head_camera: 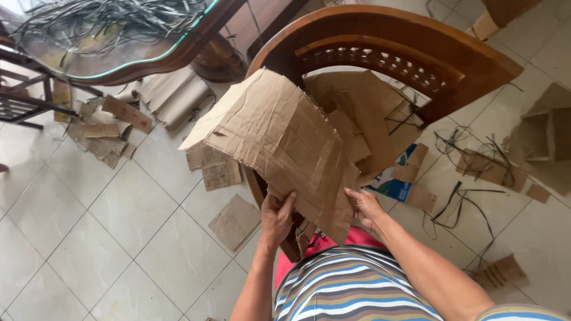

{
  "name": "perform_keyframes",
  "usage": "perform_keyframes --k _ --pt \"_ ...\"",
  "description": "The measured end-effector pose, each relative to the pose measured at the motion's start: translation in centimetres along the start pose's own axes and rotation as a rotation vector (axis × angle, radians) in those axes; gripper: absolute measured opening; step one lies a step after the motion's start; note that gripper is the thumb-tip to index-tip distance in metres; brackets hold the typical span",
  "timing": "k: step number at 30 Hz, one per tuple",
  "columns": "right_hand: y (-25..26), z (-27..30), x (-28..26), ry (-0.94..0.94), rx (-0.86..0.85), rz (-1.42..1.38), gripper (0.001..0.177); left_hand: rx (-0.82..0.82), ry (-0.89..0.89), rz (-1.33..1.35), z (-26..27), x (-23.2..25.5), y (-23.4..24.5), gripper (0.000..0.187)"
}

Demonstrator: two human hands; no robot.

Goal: Wrapping a wooden chair armrest with cardboard pieces and securing them with wire ties for protection.

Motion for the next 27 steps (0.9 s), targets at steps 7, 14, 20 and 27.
perform_keyframes --k 7,14,20,27 --pt "4.0 0.3 -4.3 0.040 0.022 -0.241 0.028 -0.100 -0.037 -0.007 -0.7 0.0 -3.9 0.007" --pt "8.1 -0.3 -4.4 0.213 0.056 -0.088 0.052 0.096 0.067 -0.225 0.3 1.9 -5.5 0.018" --pt "13.0 0.5 -1.5 0.334 0.242 0.017 0.054 0.044 0.331 -0.287 2.5 2.6 -9.1 0.047" --pt "16.5 7.3 -10.1 0.519 0.481 -0.013 0.058 0.068 0.403 -0.428 5.6 4.0 -9.5 0.056"
Point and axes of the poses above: each hand's wrist, its own z-axis away from the middle knuckle, its own y-axis out of the back of the hand, x = y × z, the point moved 7 cm from there along -z, towards the middle knuckle, and after that the axes turned 15 degrees about y, right-handed, at the moved point
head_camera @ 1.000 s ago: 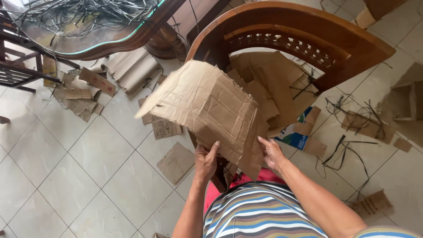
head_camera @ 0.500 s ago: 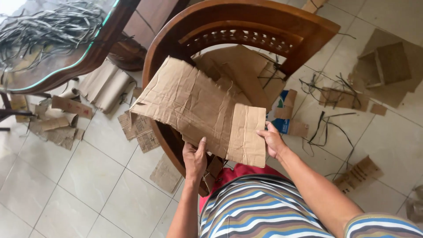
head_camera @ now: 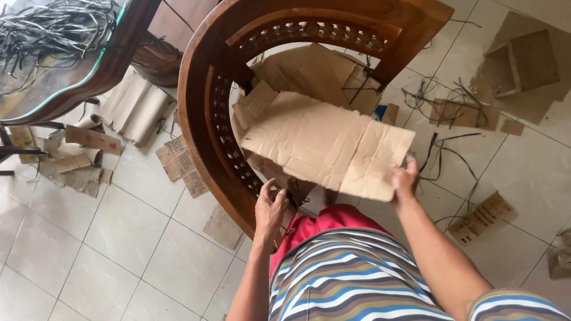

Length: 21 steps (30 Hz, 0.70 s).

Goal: Wrapping a wooden chair armrest with cardboard pieces and securing them with wire ties for protection.

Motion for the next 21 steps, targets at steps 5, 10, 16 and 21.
perform_keyframes --k 5,10,16,21 --pt "1.4 -5.7 1.0 0.042 -0.015 -0.052 0.050 0.066 -0.069 -0.078 -2.0 -1.5 2.7 0.049" --pt "-2.1 -9.5 -1.6 -0.003 0.024 -0.318 0.044 0.054 -0.061 0.034 -4.3 -3.9 4.9 0.049" --pt "-7.5 -10.6 -5.7 0.098 0.021 -0.765 0.030 0.104 -0.127 0.058 -4.6 -4.9 7.6 0.043" --pt "-12.4 -7.2 -16.5 0.128 -0.093 -1.089 0.050 0.173 -0.291 -0.009 -2.7 -4.3 8.9 0.034"
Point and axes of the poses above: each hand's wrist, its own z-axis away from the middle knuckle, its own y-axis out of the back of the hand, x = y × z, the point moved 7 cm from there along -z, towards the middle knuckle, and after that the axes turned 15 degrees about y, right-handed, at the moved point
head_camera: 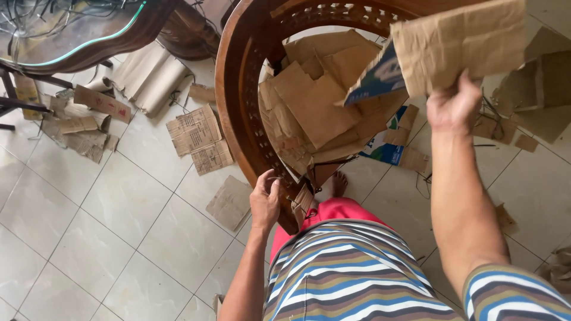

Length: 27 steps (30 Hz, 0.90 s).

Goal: Wrapping a wooden chair armrest with cardboard pieces and securing them with wire ties for protection.

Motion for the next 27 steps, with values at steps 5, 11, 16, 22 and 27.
perform_keyframes --k 5,11,16,22,27 --pt "-5.4 -2.1 4.5 -0.161 -0.189 0.403 0.020 0.348 -0.496 -0.197 0.2 1.7 1.7 0.033" --pt "-3.3 -3.2 9.9 -0.260 -0.397 1.166 0.039 0.398 -0.441 -0.472 -3.9 2.4 0.4 0.067" --pt "4.9 0.8 13.4 -0.436 -0.398 1.285 0.021 0.474 -0.467 -0.614 -5.4 0.3 -0.8 0.064" --pt "25.7 5.7 21.6 -0.920 -0.406 1.467 0.042 0.669 -0.478 -0.674 -6.0 0.5 -0.9 0.042" --pt "30.3 9.0 26.4 -0.944 -0.093 1.235 0.063 0.725 -0.482 -0.710 -5.9 1.8 -1.1 0.037"
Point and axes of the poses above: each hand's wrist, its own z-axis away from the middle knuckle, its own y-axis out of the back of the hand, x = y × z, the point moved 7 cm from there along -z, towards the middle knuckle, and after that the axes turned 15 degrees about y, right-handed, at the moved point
